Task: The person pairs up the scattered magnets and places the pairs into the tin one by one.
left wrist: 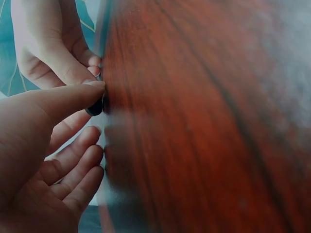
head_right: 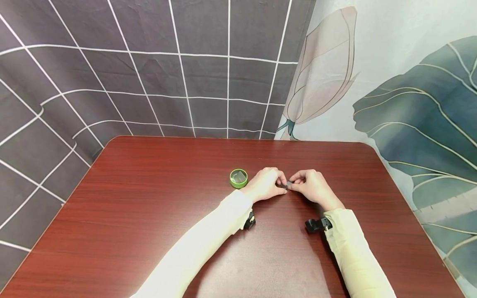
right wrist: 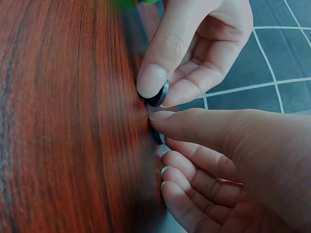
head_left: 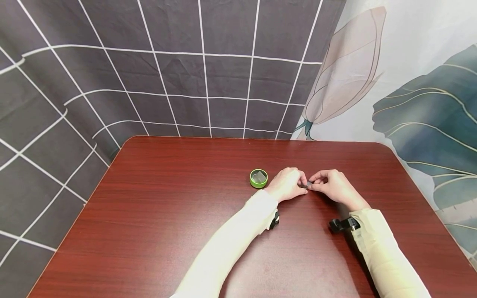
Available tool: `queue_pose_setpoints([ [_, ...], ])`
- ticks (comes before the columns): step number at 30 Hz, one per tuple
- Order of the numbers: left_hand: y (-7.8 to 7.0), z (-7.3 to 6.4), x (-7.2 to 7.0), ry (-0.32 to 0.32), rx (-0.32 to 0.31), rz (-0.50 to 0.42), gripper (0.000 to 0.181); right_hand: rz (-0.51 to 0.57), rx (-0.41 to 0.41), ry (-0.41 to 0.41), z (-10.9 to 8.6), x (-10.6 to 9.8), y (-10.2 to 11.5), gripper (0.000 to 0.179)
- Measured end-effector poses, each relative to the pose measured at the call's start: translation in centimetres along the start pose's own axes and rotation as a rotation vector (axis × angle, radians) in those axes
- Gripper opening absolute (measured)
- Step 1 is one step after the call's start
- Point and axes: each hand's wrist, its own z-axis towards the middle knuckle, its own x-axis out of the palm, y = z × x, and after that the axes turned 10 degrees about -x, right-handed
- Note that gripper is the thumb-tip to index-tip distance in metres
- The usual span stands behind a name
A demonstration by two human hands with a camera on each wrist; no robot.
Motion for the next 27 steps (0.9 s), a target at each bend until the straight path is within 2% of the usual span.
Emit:
queue_pose_setpoints([
  [16, 0.09, 0.11, -0.03, -0.004, -0.049, -0.033, 0.020, 0.006, 0.013, 0.008, -0.08, -0.03, 0.21, 0.014],
  [27, 0.17, 0.17, -0.06, -0.007, -0.056, -0.045, 0.018, 0.005, 0.001, 0.008, -0.09, -0.07, 0.19, 0.013],
])
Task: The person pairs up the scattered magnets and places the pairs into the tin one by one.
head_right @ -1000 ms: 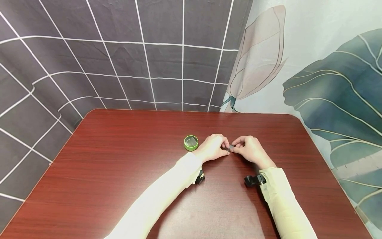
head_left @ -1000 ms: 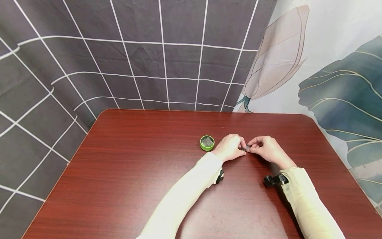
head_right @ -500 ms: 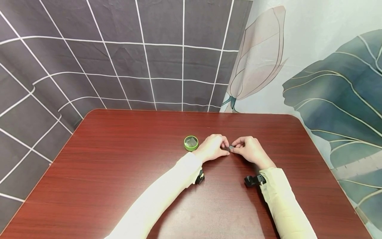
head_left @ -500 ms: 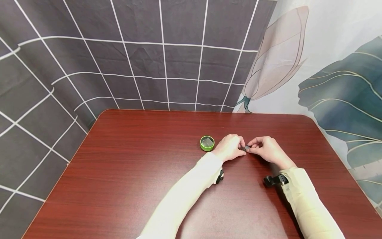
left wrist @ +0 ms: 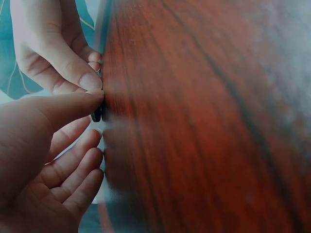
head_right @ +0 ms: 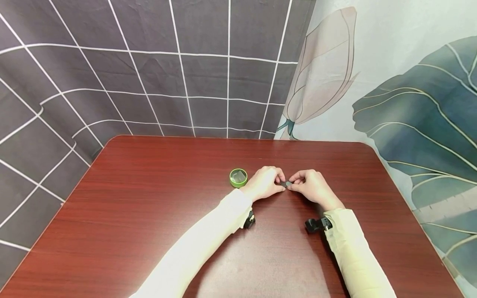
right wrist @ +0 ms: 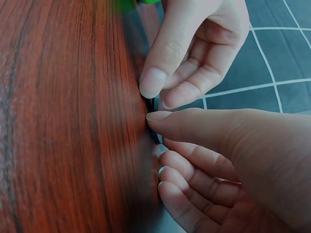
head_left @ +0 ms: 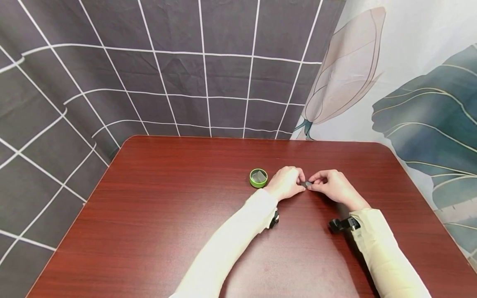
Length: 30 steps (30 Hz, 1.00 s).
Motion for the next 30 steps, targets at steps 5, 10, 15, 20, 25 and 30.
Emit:
queue_pose_setpoints([
  [5, 0.0, 0.0, -0.1, -0.006, -0.012, 0.000, 0.017, 0.000, -0.007, 0.007, 0.0, -0.1, 0.2, 0.014],
  [10, 0.1, -0.2, -0.3, -0.008, -0.002, -0.005, 0.017, 0.005, -0.015, 0.004, 0.0, 0.0, 0.4, 0.014],
  [15, 0.3, -0.4, -0.8, -0.011, 0.009, 0.015, 0.021, 0.003, -0.029, 0.018, -0.1, 0.1, 0.4, 0.015],
  [20, 0.3, -0.6, -1.9, -0.032, 0.044, 0.016, 0.027, -0.011, -0.049, 0.025, -0.2, 0.2, 0.4, 0.017],
  [25, 0.3, -1.0, -3.6, -0.068, 0.064, -0.027, 0.029, -0.024, -0.078, 0.016, -0.1, 0.3, 0.6, 0.020],
  [30, 1.1, -1.8, -5.1, -0.099, 0.068, -0.077, 0.029, -0.030, -0.105, 0.022, 0.1, 0.4, 0.8, 0.023],
])
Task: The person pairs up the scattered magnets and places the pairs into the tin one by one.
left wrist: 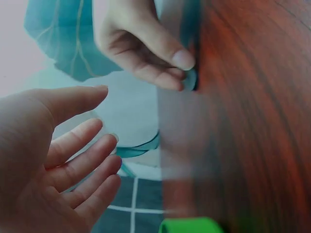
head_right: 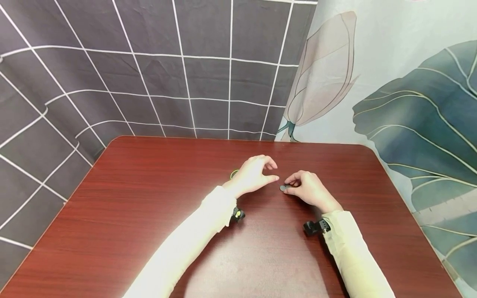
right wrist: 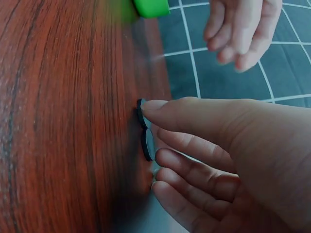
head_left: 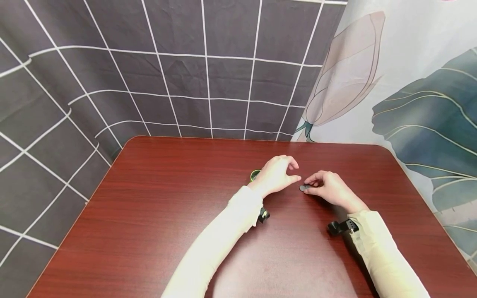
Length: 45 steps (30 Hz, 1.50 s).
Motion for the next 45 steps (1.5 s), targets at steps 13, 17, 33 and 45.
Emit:
queue_pose_setpoints([
  [13, 2.9, -3.0, -2.6, -0.092, 0.022, -0.121, 0.030, -0.024, -0.009, 0.019, 0.7, 0.4, 0.2, 0.015],
  [17, 4.2, -3.7, -2.6, -0.102, 0.010, -0.127, 0.031, -0.033, 0.008, 0.024, 0.8, 0.4, 0.4, 0.014],
  [33, 6.8, -5.0, -2.3, -0.099, -0.057, -0.068, 0.056, -0.009, -0.016, 0.102, 1.6, -1.0, 1.3, 0.018],
  [45, 7.7, -4.7, -1.7, -0.066, -0.106, -0.058, 0.068, -0.026, -0.032, 0.244, 2.8, -0.6, 2.1, 0.019],
])
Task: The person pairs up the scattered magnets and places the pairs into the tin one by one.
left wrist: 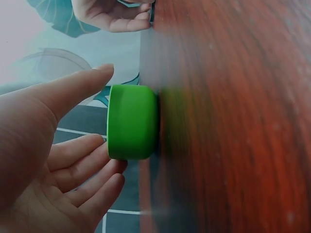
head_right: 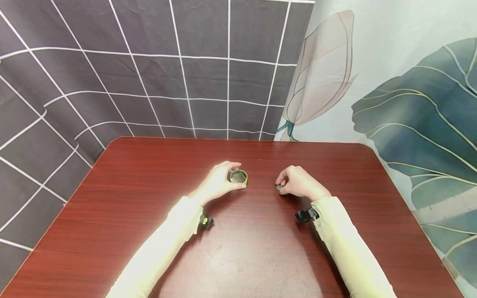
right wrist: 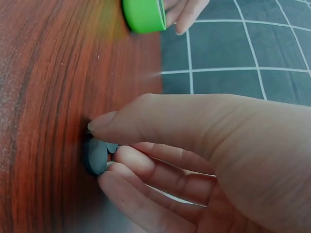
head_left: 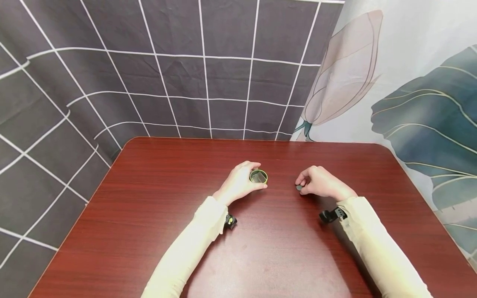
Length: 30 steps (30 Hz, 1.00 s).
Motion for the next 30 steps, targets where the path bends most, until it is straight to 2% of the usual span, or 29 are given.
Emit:
queue_pose_setpoints([
  [7, 0.61, 0.52, 0.23, 0.016, -0.016, -0.047, 0.065, -0.026, 0.054, 0.027, 0.45, 0.02, 0.07, 0.013],
  [14, 1.01, 0.85, 0.38, 0.005, -0.007, -0.048, 0.059, -0.040, 0.037, 0.013, 0.56, 0.21, 0.16, 0.013],
  [30, 0.86, 0.77, 0.13, 0.029, -0.046, -0.072, 0.056, -0.057, 0.014, -0.009, 0.65, 0.41, 0.61, 0.012],
])
